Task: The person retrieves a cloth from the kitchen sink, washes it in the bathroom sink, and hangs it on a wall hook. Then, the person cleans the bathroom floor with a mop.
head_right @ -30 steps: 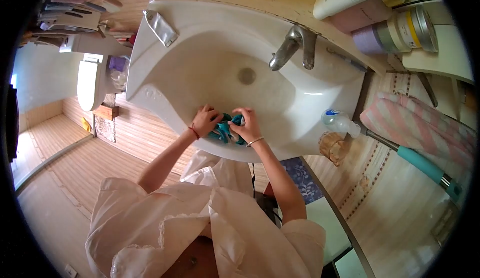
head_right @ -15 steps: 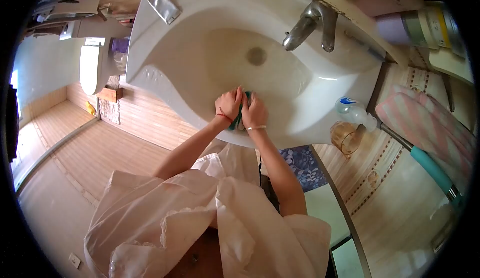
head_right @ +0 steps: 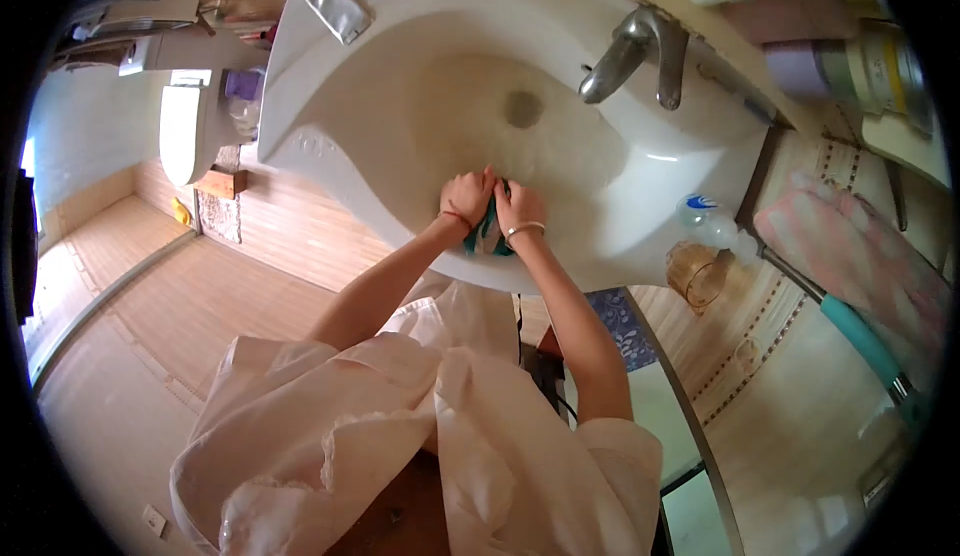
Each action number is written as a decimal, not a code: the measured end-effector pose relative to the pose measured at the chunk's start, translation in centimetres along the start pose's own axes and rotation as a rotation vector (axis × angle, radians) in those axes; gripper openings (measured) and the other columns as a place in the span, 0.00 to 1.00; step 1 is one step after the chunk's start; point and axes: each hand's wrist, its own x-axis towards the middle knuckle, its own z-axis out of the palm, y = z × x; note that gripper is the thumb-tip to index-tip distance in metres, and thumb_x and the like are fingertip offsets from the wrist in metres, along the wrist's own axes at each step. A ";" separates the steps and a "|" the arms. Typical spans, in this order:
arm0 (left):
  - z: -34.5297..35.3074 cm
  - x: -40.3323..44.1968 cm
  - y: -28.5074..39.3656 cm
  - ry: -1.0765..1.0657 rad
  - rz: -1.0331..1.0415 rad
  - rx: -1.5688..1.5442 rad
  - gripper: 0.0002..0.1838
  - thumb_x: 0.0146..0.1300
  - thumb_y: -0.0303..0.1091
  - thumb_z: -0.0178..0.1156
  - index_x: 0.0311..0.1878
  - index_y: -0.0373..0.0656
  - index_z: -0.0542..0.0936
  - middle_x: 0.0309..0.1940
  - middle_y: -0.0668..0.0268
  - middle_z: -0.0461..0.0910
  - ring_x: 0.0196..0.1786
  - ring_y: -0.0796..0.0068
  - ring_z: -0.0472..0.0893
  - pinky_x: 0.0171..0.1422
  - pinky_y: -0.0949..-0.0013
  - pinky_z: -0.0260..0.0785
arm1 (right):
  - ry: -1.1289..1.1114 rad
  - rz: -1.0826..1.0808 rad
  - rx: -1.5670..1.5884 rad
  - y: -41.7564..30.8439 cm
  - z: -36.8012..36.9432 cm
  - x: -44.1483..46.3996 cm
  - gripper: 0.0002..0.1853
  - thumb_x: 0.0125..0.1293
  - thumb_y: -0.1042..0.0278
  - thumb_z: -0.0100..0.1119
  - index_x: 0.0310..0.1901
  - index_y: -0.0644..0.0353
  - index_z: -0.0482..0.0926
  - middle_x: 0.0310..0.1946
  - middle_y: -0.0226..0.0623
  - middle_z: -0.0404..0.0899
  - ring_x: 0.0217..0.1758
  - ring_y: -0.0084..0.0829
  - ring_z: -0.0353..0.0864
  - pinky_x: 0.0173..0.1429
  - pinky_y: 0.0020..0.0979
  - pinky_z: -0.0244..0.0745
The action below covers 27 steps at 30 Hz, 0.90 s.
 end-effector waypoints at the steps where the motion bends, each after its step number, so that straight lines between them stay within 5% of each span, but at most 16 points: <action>1: -0.3 -0.1 0.2 0.011 0.023 0.007 0.27 0.62 0.45 0.38 0.17 0.39 0.77 0.18 0.50 0.75 0.25 0.51 0.76 0.33 0.56 0.69 | -0.008 -0.077 0.042 0.8 0.0 0.3 0.19 0.61 0.50 0.43 0.38 0.58 0.76 0.30 0.47 0.76 0.33 0.45 0.76 0.35 0.42 0.70; 4: -1.0 -1.1 0.3 0.038 0.053 -0.011 0.26 0.61 0.45 0.40 0.16 0.39 0.76 0.17 0.51 0.74 0.24 0.50 0.75 0.32 0.55 0.68 | 0.189 -0.236 0.211 2.0 -1.4 2.9 0.20 0.61 0.51 0.45 0.48 0.55 0.71 0.31 0.44 0.74 0.32 0.42 0.75 0.35 0.41 0.69; 6: -1.6 -1.4 0.5 0.059 0.069 -0.072 0.25 0.61 0.45 0.41 0.16 0.39 0.75 0.17 0.50 0.74 0.23 0.49 0.74 0.30 0.54 0.67 | 0.102 -0.185 0.022 0.4 -3.9 4.4 0.22 0.61 0.53 0.45 0.56 0.50 0.65 0.31 0.43 0.74 0.31 0.42 0.75 0.34 0.40 0.70; 8: -1.8 -1.5 0.6 0.066 0.062 -0.081 0.24 0.61 0.44 0.42 0.16 0.39 0.75 0.17 0.51 0.73 0.23 0.50 0.74 0.30 0.54 0.66 | 0.116 -0.298 -0.126 1.8 -2.8 7.2 0.23 0.61 0.53 0.45 0.57 0.50 0.64 0.36 0.45 0.75 0.36 0.44 0.76 0.36 0.41 0.70; 14: -1.8 -1.6 0.4 0.076 0.068 -0.148 0.23 0.61 0.44 0.42 0.17 0.40 0.75 0.17 0.51 0.73 0.23 0.50 0.74 0.30 0.54 0.66 | 0.049 -0.286 -0.233 1.8 -1.6 9.9 0.25 0.57 0.59 0.49 0.58 0.53 0.63 0.29 0.47 0.77 0.33 0.49 0.76 0.35 0.45 0.71; 20: -1.8 -1.6 0.4 0.064 0.061 -0.133 0.22 0.61 0.44 0.42 0.18 0.41 0.75 0.17 0.52 0.74 0.23 0.50 0.74 0.29 0.54 0.66 | 0.065 -0.306 -0.246 0.7 -1.2 11.5 0.21 0.50 0.71 0.56 0.49 0.62 0.69 0.28 0.51 0.76 0.33 0.49 0.76 0.36 0.44 0.71; 23: -1.4 -1.5 0.2 0.067 0.036 -0.123 0.22 0.61 0.44 0.41 0.18 0.41 0.75 0.17 0.52 0.74 0.23 0.50 0.74 0.29 0.54 0.66 | 0.223 -0.274 0.049 1.5 -1.4 13.2 0.19 0.46 0.73 0.62 0.42 0.62 0.72 0.35 0.48 0.76 0.38 0.46 0.75 0.41 0.40 0.70; 27: -1.8 -1.6 0.3 0.061 0.035 -0.153 0.23 0.62 0.44 0.41 0.19 0.41 0.76 0.17 0.52 0.74 0.24 0.50 0.74 0.30 0.54 0.66 | 0.295 -0.145 0.254 2.8 0.2 14.8 0.21 0.38 0.71 0.69 0.35 0.62 0.71 0.31 0.42 0.76 0.33 0.41 0.74 0.37 0.36 0.69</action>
